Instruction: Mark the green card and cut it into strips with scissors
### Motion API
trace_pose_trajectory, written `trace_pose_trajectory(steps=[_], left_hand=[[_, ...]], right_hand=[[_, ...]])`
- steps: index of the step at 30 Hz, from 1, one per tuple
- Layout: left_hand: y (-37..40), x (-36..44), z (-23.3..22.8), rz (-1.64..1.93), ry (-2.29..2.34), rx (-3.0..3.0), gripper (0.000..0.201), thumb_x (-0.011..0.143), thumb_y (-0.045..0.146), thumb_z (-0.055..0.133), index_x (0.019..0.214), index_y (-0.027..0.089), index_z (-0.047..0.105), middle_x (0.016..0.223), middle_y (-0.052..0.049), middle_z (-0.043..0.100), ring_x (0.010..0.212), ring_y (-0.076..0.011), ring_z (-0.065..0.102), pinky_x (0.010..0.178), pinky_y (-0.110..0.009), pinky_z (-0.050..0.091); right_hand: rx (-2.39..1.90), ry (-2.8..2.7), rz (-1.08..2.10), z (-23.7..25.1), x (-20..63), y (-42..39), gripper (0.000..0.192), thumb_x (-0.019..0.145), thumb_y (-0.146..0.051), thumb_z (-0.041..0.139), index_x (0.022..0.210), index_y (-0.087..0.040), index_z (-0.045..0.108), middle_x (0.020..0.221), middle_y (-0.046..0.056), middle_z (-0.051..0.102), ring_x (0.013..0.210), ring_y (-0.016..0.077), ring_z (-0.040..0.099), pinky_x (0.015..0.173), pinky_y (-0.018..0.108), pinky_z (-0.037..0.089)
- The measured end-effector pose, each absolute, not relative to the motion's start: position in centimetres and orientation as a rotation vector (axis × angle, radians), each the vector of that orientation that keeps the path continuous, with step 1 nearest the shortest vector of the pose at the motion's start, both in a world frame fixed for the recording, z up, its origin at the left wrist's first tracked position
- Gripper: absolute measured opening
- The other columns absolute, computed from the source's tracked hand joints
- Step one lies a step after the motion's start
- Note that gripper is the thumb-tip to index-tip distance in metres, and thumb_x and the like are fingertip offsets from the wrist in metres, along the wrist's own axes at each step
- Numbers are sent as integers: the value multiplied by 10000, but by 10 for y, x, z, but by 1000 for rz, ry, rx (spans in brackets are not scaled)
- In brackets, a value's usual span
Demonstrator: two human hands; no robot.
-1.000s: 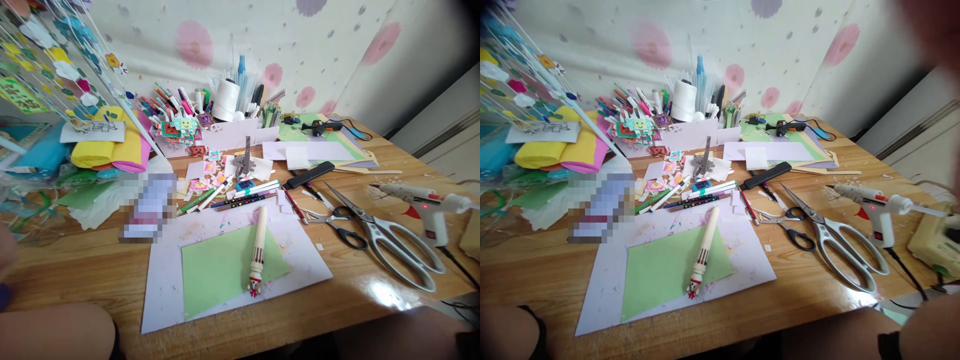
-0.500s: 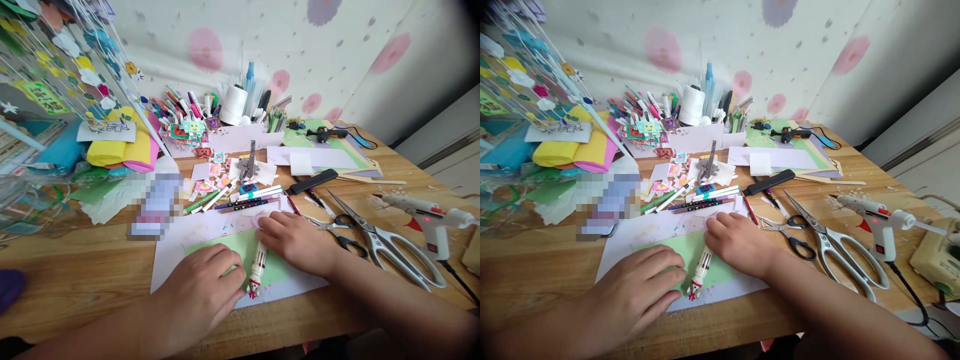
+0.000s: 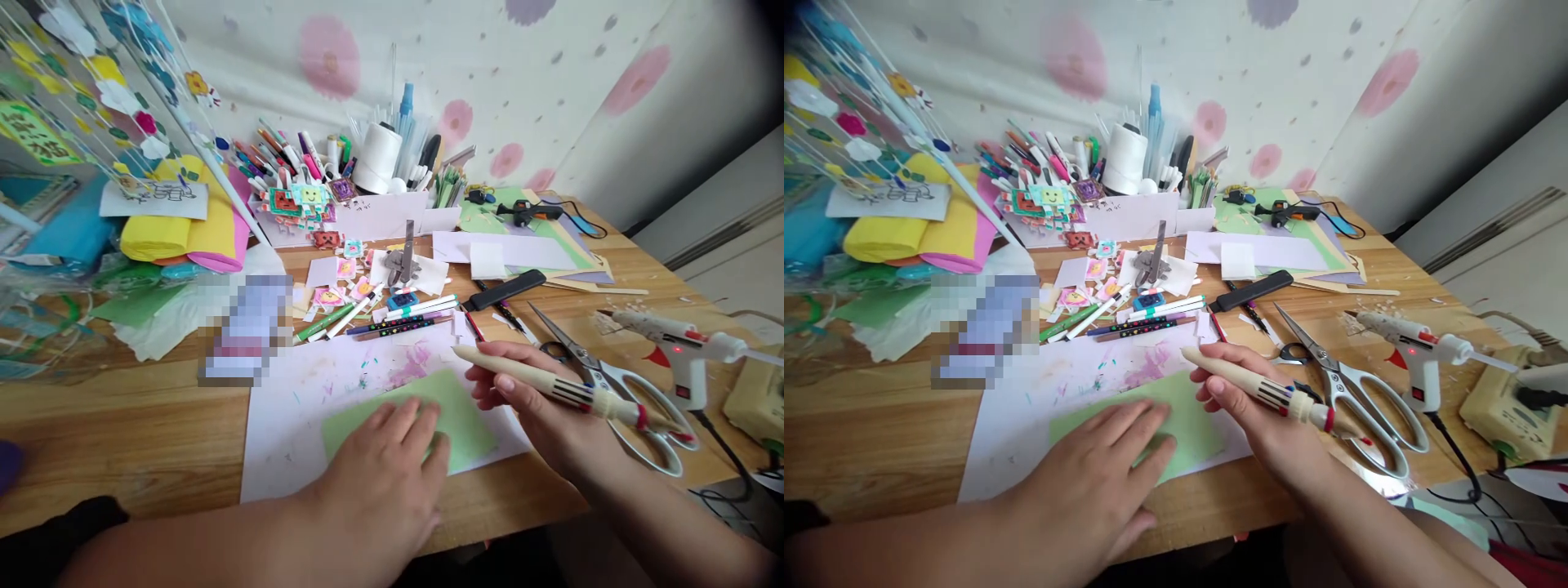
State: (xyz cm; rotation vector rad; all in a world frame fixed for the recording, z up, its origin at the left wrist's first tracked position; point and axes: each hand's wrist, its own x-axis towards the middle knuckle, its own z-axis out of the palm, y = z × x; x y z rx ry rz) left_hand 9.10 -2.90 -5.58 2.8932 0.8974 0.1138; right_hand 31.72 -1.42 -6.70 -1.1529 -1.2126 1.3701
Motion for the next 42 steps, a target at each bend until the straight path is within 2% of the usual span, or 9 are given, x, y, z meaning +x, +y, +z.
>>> trace_pose_trajectory(steps=[2,4,8,10,16,22,32,36,42], left_hand=[[-28,97,-56,132,880,2932,483,838,485,534,1164,130,558,1342,-166,517,1223,-328,470,971,-451,440],[-24,99,-58,155,871,2954,425,860,443,514,1144,130,564,1342,-161,519,1231,-320,466,988,-439,427],[-17,91,-64,174,845,2934,347,892,373,455,1147,161,558,1357,-130,515,1243,-311,467,992,-438,425],[-16,88,-67,187,819,2937,349,890,379,454,1144,165,562,1355,-129,519,1240,-314,471,981,-441,434],[-13,85,-72,302,815,2987,302,892,351,461,1113,185,581,1320,-111,561,1208,-288,504,949,-411,460],[-4,83,-77,348,811,2953,328,812,453,559,1014,198,606,1288,-106,584,1197,-288,506,954,-412,465],[-5,86,-93,629,935,2915,164,891,249,458,931,265,616,1184,-6,647,1135,-208,537,969,-359,441],[-3,87,-97,691,954,2891,129,897,262,485,904,274,614,1180,23,644,1126,-184,528,995,-336,402],[4,87,-95,657,948,2846,99,883,260,519,835,269,605,1135,39,652,1070,-171,541,938,-320,416]], right_hand=[[-1150,-1244,1347,-70,312,-10,305,816,-313,689,1102,-273,593,925,23,670,808,173,634,686,295,529],[-1188,-1315,1241,-71,308,-4,255,782,-316,724,999,-265,599,806,-19,636,699,136,605,616,250,498],[-1340,-1462,1015,-71,303,4,191,806,-376,681,787,-225,565,612,-52,561,520,100,508,470,213,383],[-1384,-1483,958,-72,301,6,193,815,-366,667,763,-219,552,587,-53,549,501,100,490,455,214,364],[-1371,-1600,900,-77,294,9,131,771,-301,690,830,-213,613,673,-22,622,567,121,554,505,214,428],[-1355,-1676,882,-70,294,10,123,803,-324,648,834,-207,628,718,0,661,615,137,603,550,217,473],[-1399,-1640,868,-69,292,9,147,812,-364,612,845,-222,624,721,3,663,615,153,616,543,226,489],[-1351,-1664,862,-67,296,10,92,800,-298,637,885,-264,628,753,-29,674,653,132,636,578,187,502],[-1259,-1744,926,-71,303,9,246,835,-251,629,1057,-351,592,923,-41,685,810,136,662,709,183,524]])
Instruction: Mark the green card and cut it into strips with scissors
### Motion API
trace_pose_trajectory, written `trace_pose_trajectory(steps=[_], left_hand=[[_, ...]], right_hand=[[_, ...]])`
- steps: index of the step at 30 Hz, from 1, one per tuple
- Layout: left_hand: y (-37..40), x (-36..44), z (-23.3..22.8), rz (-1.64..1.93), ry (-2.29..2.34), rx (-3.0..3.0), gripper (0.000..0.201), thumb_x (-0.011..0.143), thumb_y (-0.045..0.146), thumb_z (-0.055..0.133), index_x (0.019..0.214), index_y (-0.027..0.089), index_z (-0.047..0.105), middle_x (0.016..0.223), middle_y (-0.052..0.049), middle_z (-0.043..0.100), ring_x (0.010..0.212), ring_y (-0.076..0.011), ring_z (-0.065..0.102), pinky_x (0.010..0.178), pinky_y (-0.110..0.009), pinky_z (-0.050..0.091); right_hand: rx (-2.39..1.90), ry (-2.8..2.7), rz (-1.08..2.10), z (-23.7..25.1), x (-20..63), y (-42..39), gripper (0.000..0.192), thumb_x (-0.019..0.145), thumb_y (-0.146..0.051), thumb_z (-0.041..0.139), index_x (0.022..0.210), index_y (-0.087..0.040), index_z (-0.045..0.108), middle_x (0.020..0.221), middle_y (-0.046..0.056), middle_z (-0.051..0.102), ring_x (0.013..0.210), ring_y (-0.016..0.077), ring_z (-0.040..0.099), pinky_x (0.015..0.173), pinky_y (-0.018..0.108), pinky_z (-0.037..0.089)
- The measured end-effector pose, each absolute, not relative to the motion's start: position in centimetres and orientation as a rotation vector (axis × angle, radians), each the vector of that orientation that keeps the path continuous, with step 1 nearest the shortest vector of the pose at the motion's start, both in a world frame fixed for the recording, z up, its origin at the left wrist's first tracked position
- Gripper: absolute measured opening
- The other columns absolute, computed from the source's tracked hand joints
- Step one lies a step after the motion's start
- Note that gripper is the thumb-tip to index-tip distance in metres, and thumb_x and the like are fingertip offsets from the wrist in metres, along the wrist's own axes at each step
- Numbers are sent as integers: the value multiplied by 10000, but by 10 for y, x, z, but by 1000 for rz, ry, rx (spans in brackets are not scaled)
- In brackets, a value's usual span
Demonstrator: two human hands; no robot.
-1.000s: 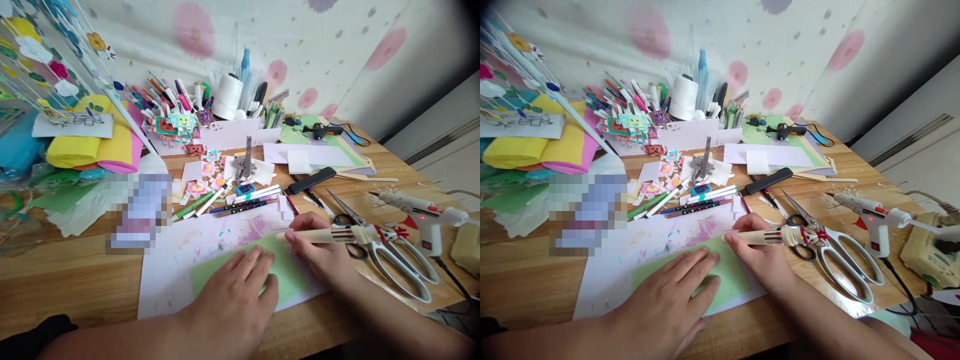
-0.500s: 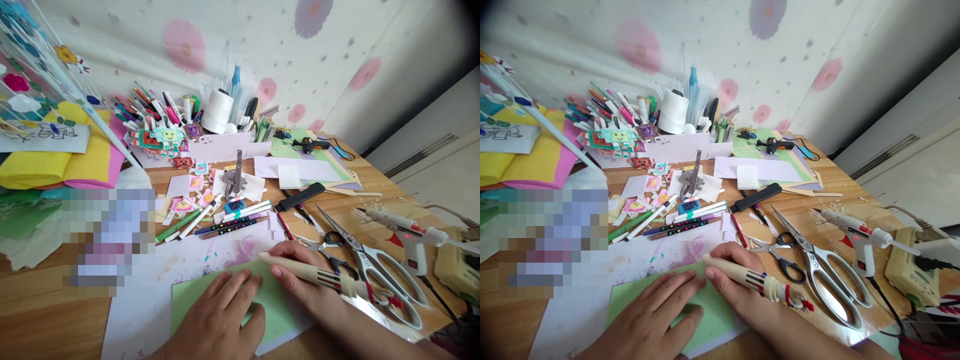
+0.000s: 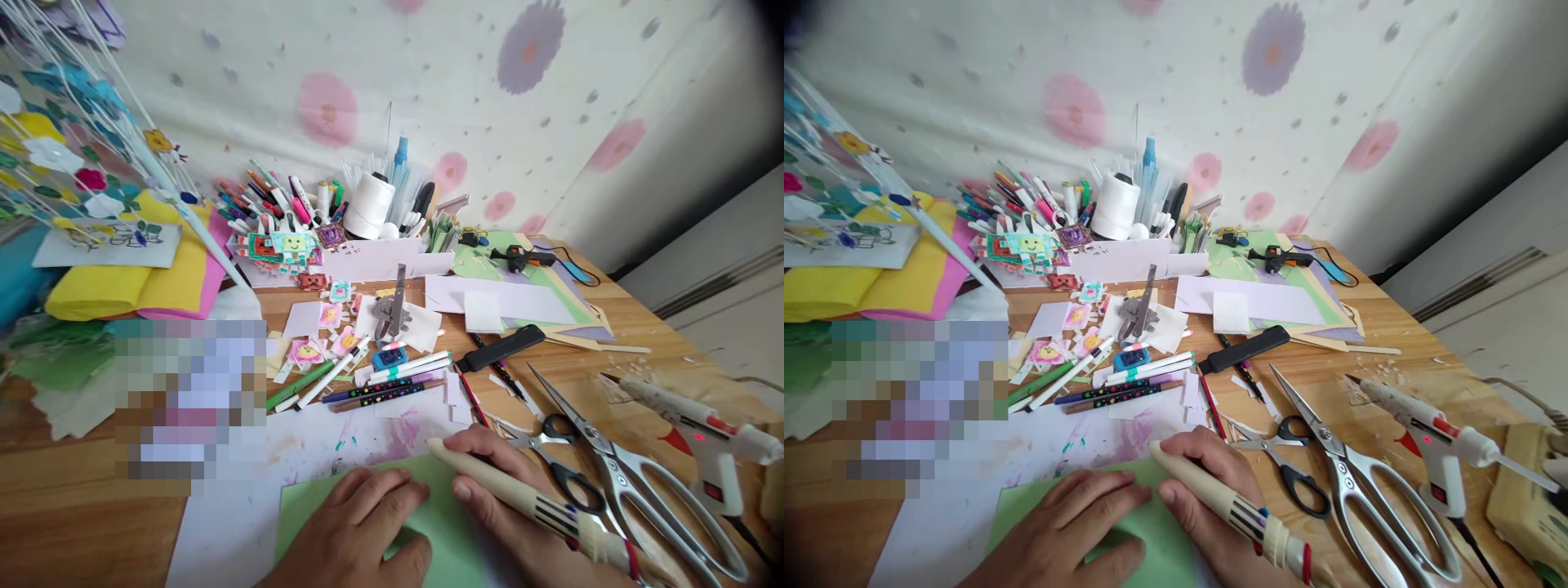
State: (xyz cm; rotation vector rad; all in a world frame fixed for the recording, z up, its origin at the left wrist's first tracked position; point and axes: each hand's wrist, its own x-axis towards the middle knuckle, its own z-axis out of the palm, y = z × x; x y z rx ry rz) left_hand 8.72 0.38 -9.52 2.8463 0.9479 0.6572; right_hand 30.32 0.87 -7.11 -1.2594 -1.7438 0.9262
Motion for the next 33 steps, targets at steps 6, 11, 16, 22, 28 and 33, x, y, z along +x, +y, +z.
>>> trace_pose_trajectory(steps=[6,11,16,22,28,33], left_hand=[[6,83,-80,473,759,2873,229,853,417,528,989,255,614,1224,-45,613,1122,-245,511,898,-379,456],[-1,83,-59,239,880,2824,337,790,408,637,1089,258,604,1316,-54,561,1217,-263,464,1015,-420,403],[-6,79,-63,273,960,2934,499,717,386,689,1188,277,568,1415,-116,458,1284,-380,390,960,-551,430],[0,76,-73,339,994,3069,654,617,387,742,1231,253,560,1338,-141,540,1171,-367,520,850,-474,531],[5,76,-71,287,953,3052,608,593,433,781,1154,279,604,1310,-90,574,1152,-337,530,873,-452,519],[10,71,-71,351,900,3047,506,667,431,736,1131,277,606,1311,-82,569,1132,-320,520,865,-417,500]], right_hand=[[-1286,-1780,866,-78,307,-1,326,861,-297,610,1167,-366,517,1019,-17,667,856,159,655,734,228,523],[-1294,-2178,656,-56,337,7,271,892,-184,529,1141,-289,545,1002,36,627,884,178,626,765,285,503],[-1734,-2414,198,-30,370,18,264,879,-160,487,1104,-210,616,972,93,631,850,237,623,718,347,481],[-2009,-2479,-11,-23,381,31,116,808,-190,557,850,-216,663,829,74,681,771,255,650,584,302,416],[-2090,-2493,-18,-27,387,50,90,805,-260,587,746,-206,629,780,46,667,710,224,650,556,273,377],[-2051,-2508,6,-26,392,70,90,804,-209,586,831,-213,671,848,56,641,762,227,644,594,289,424]])
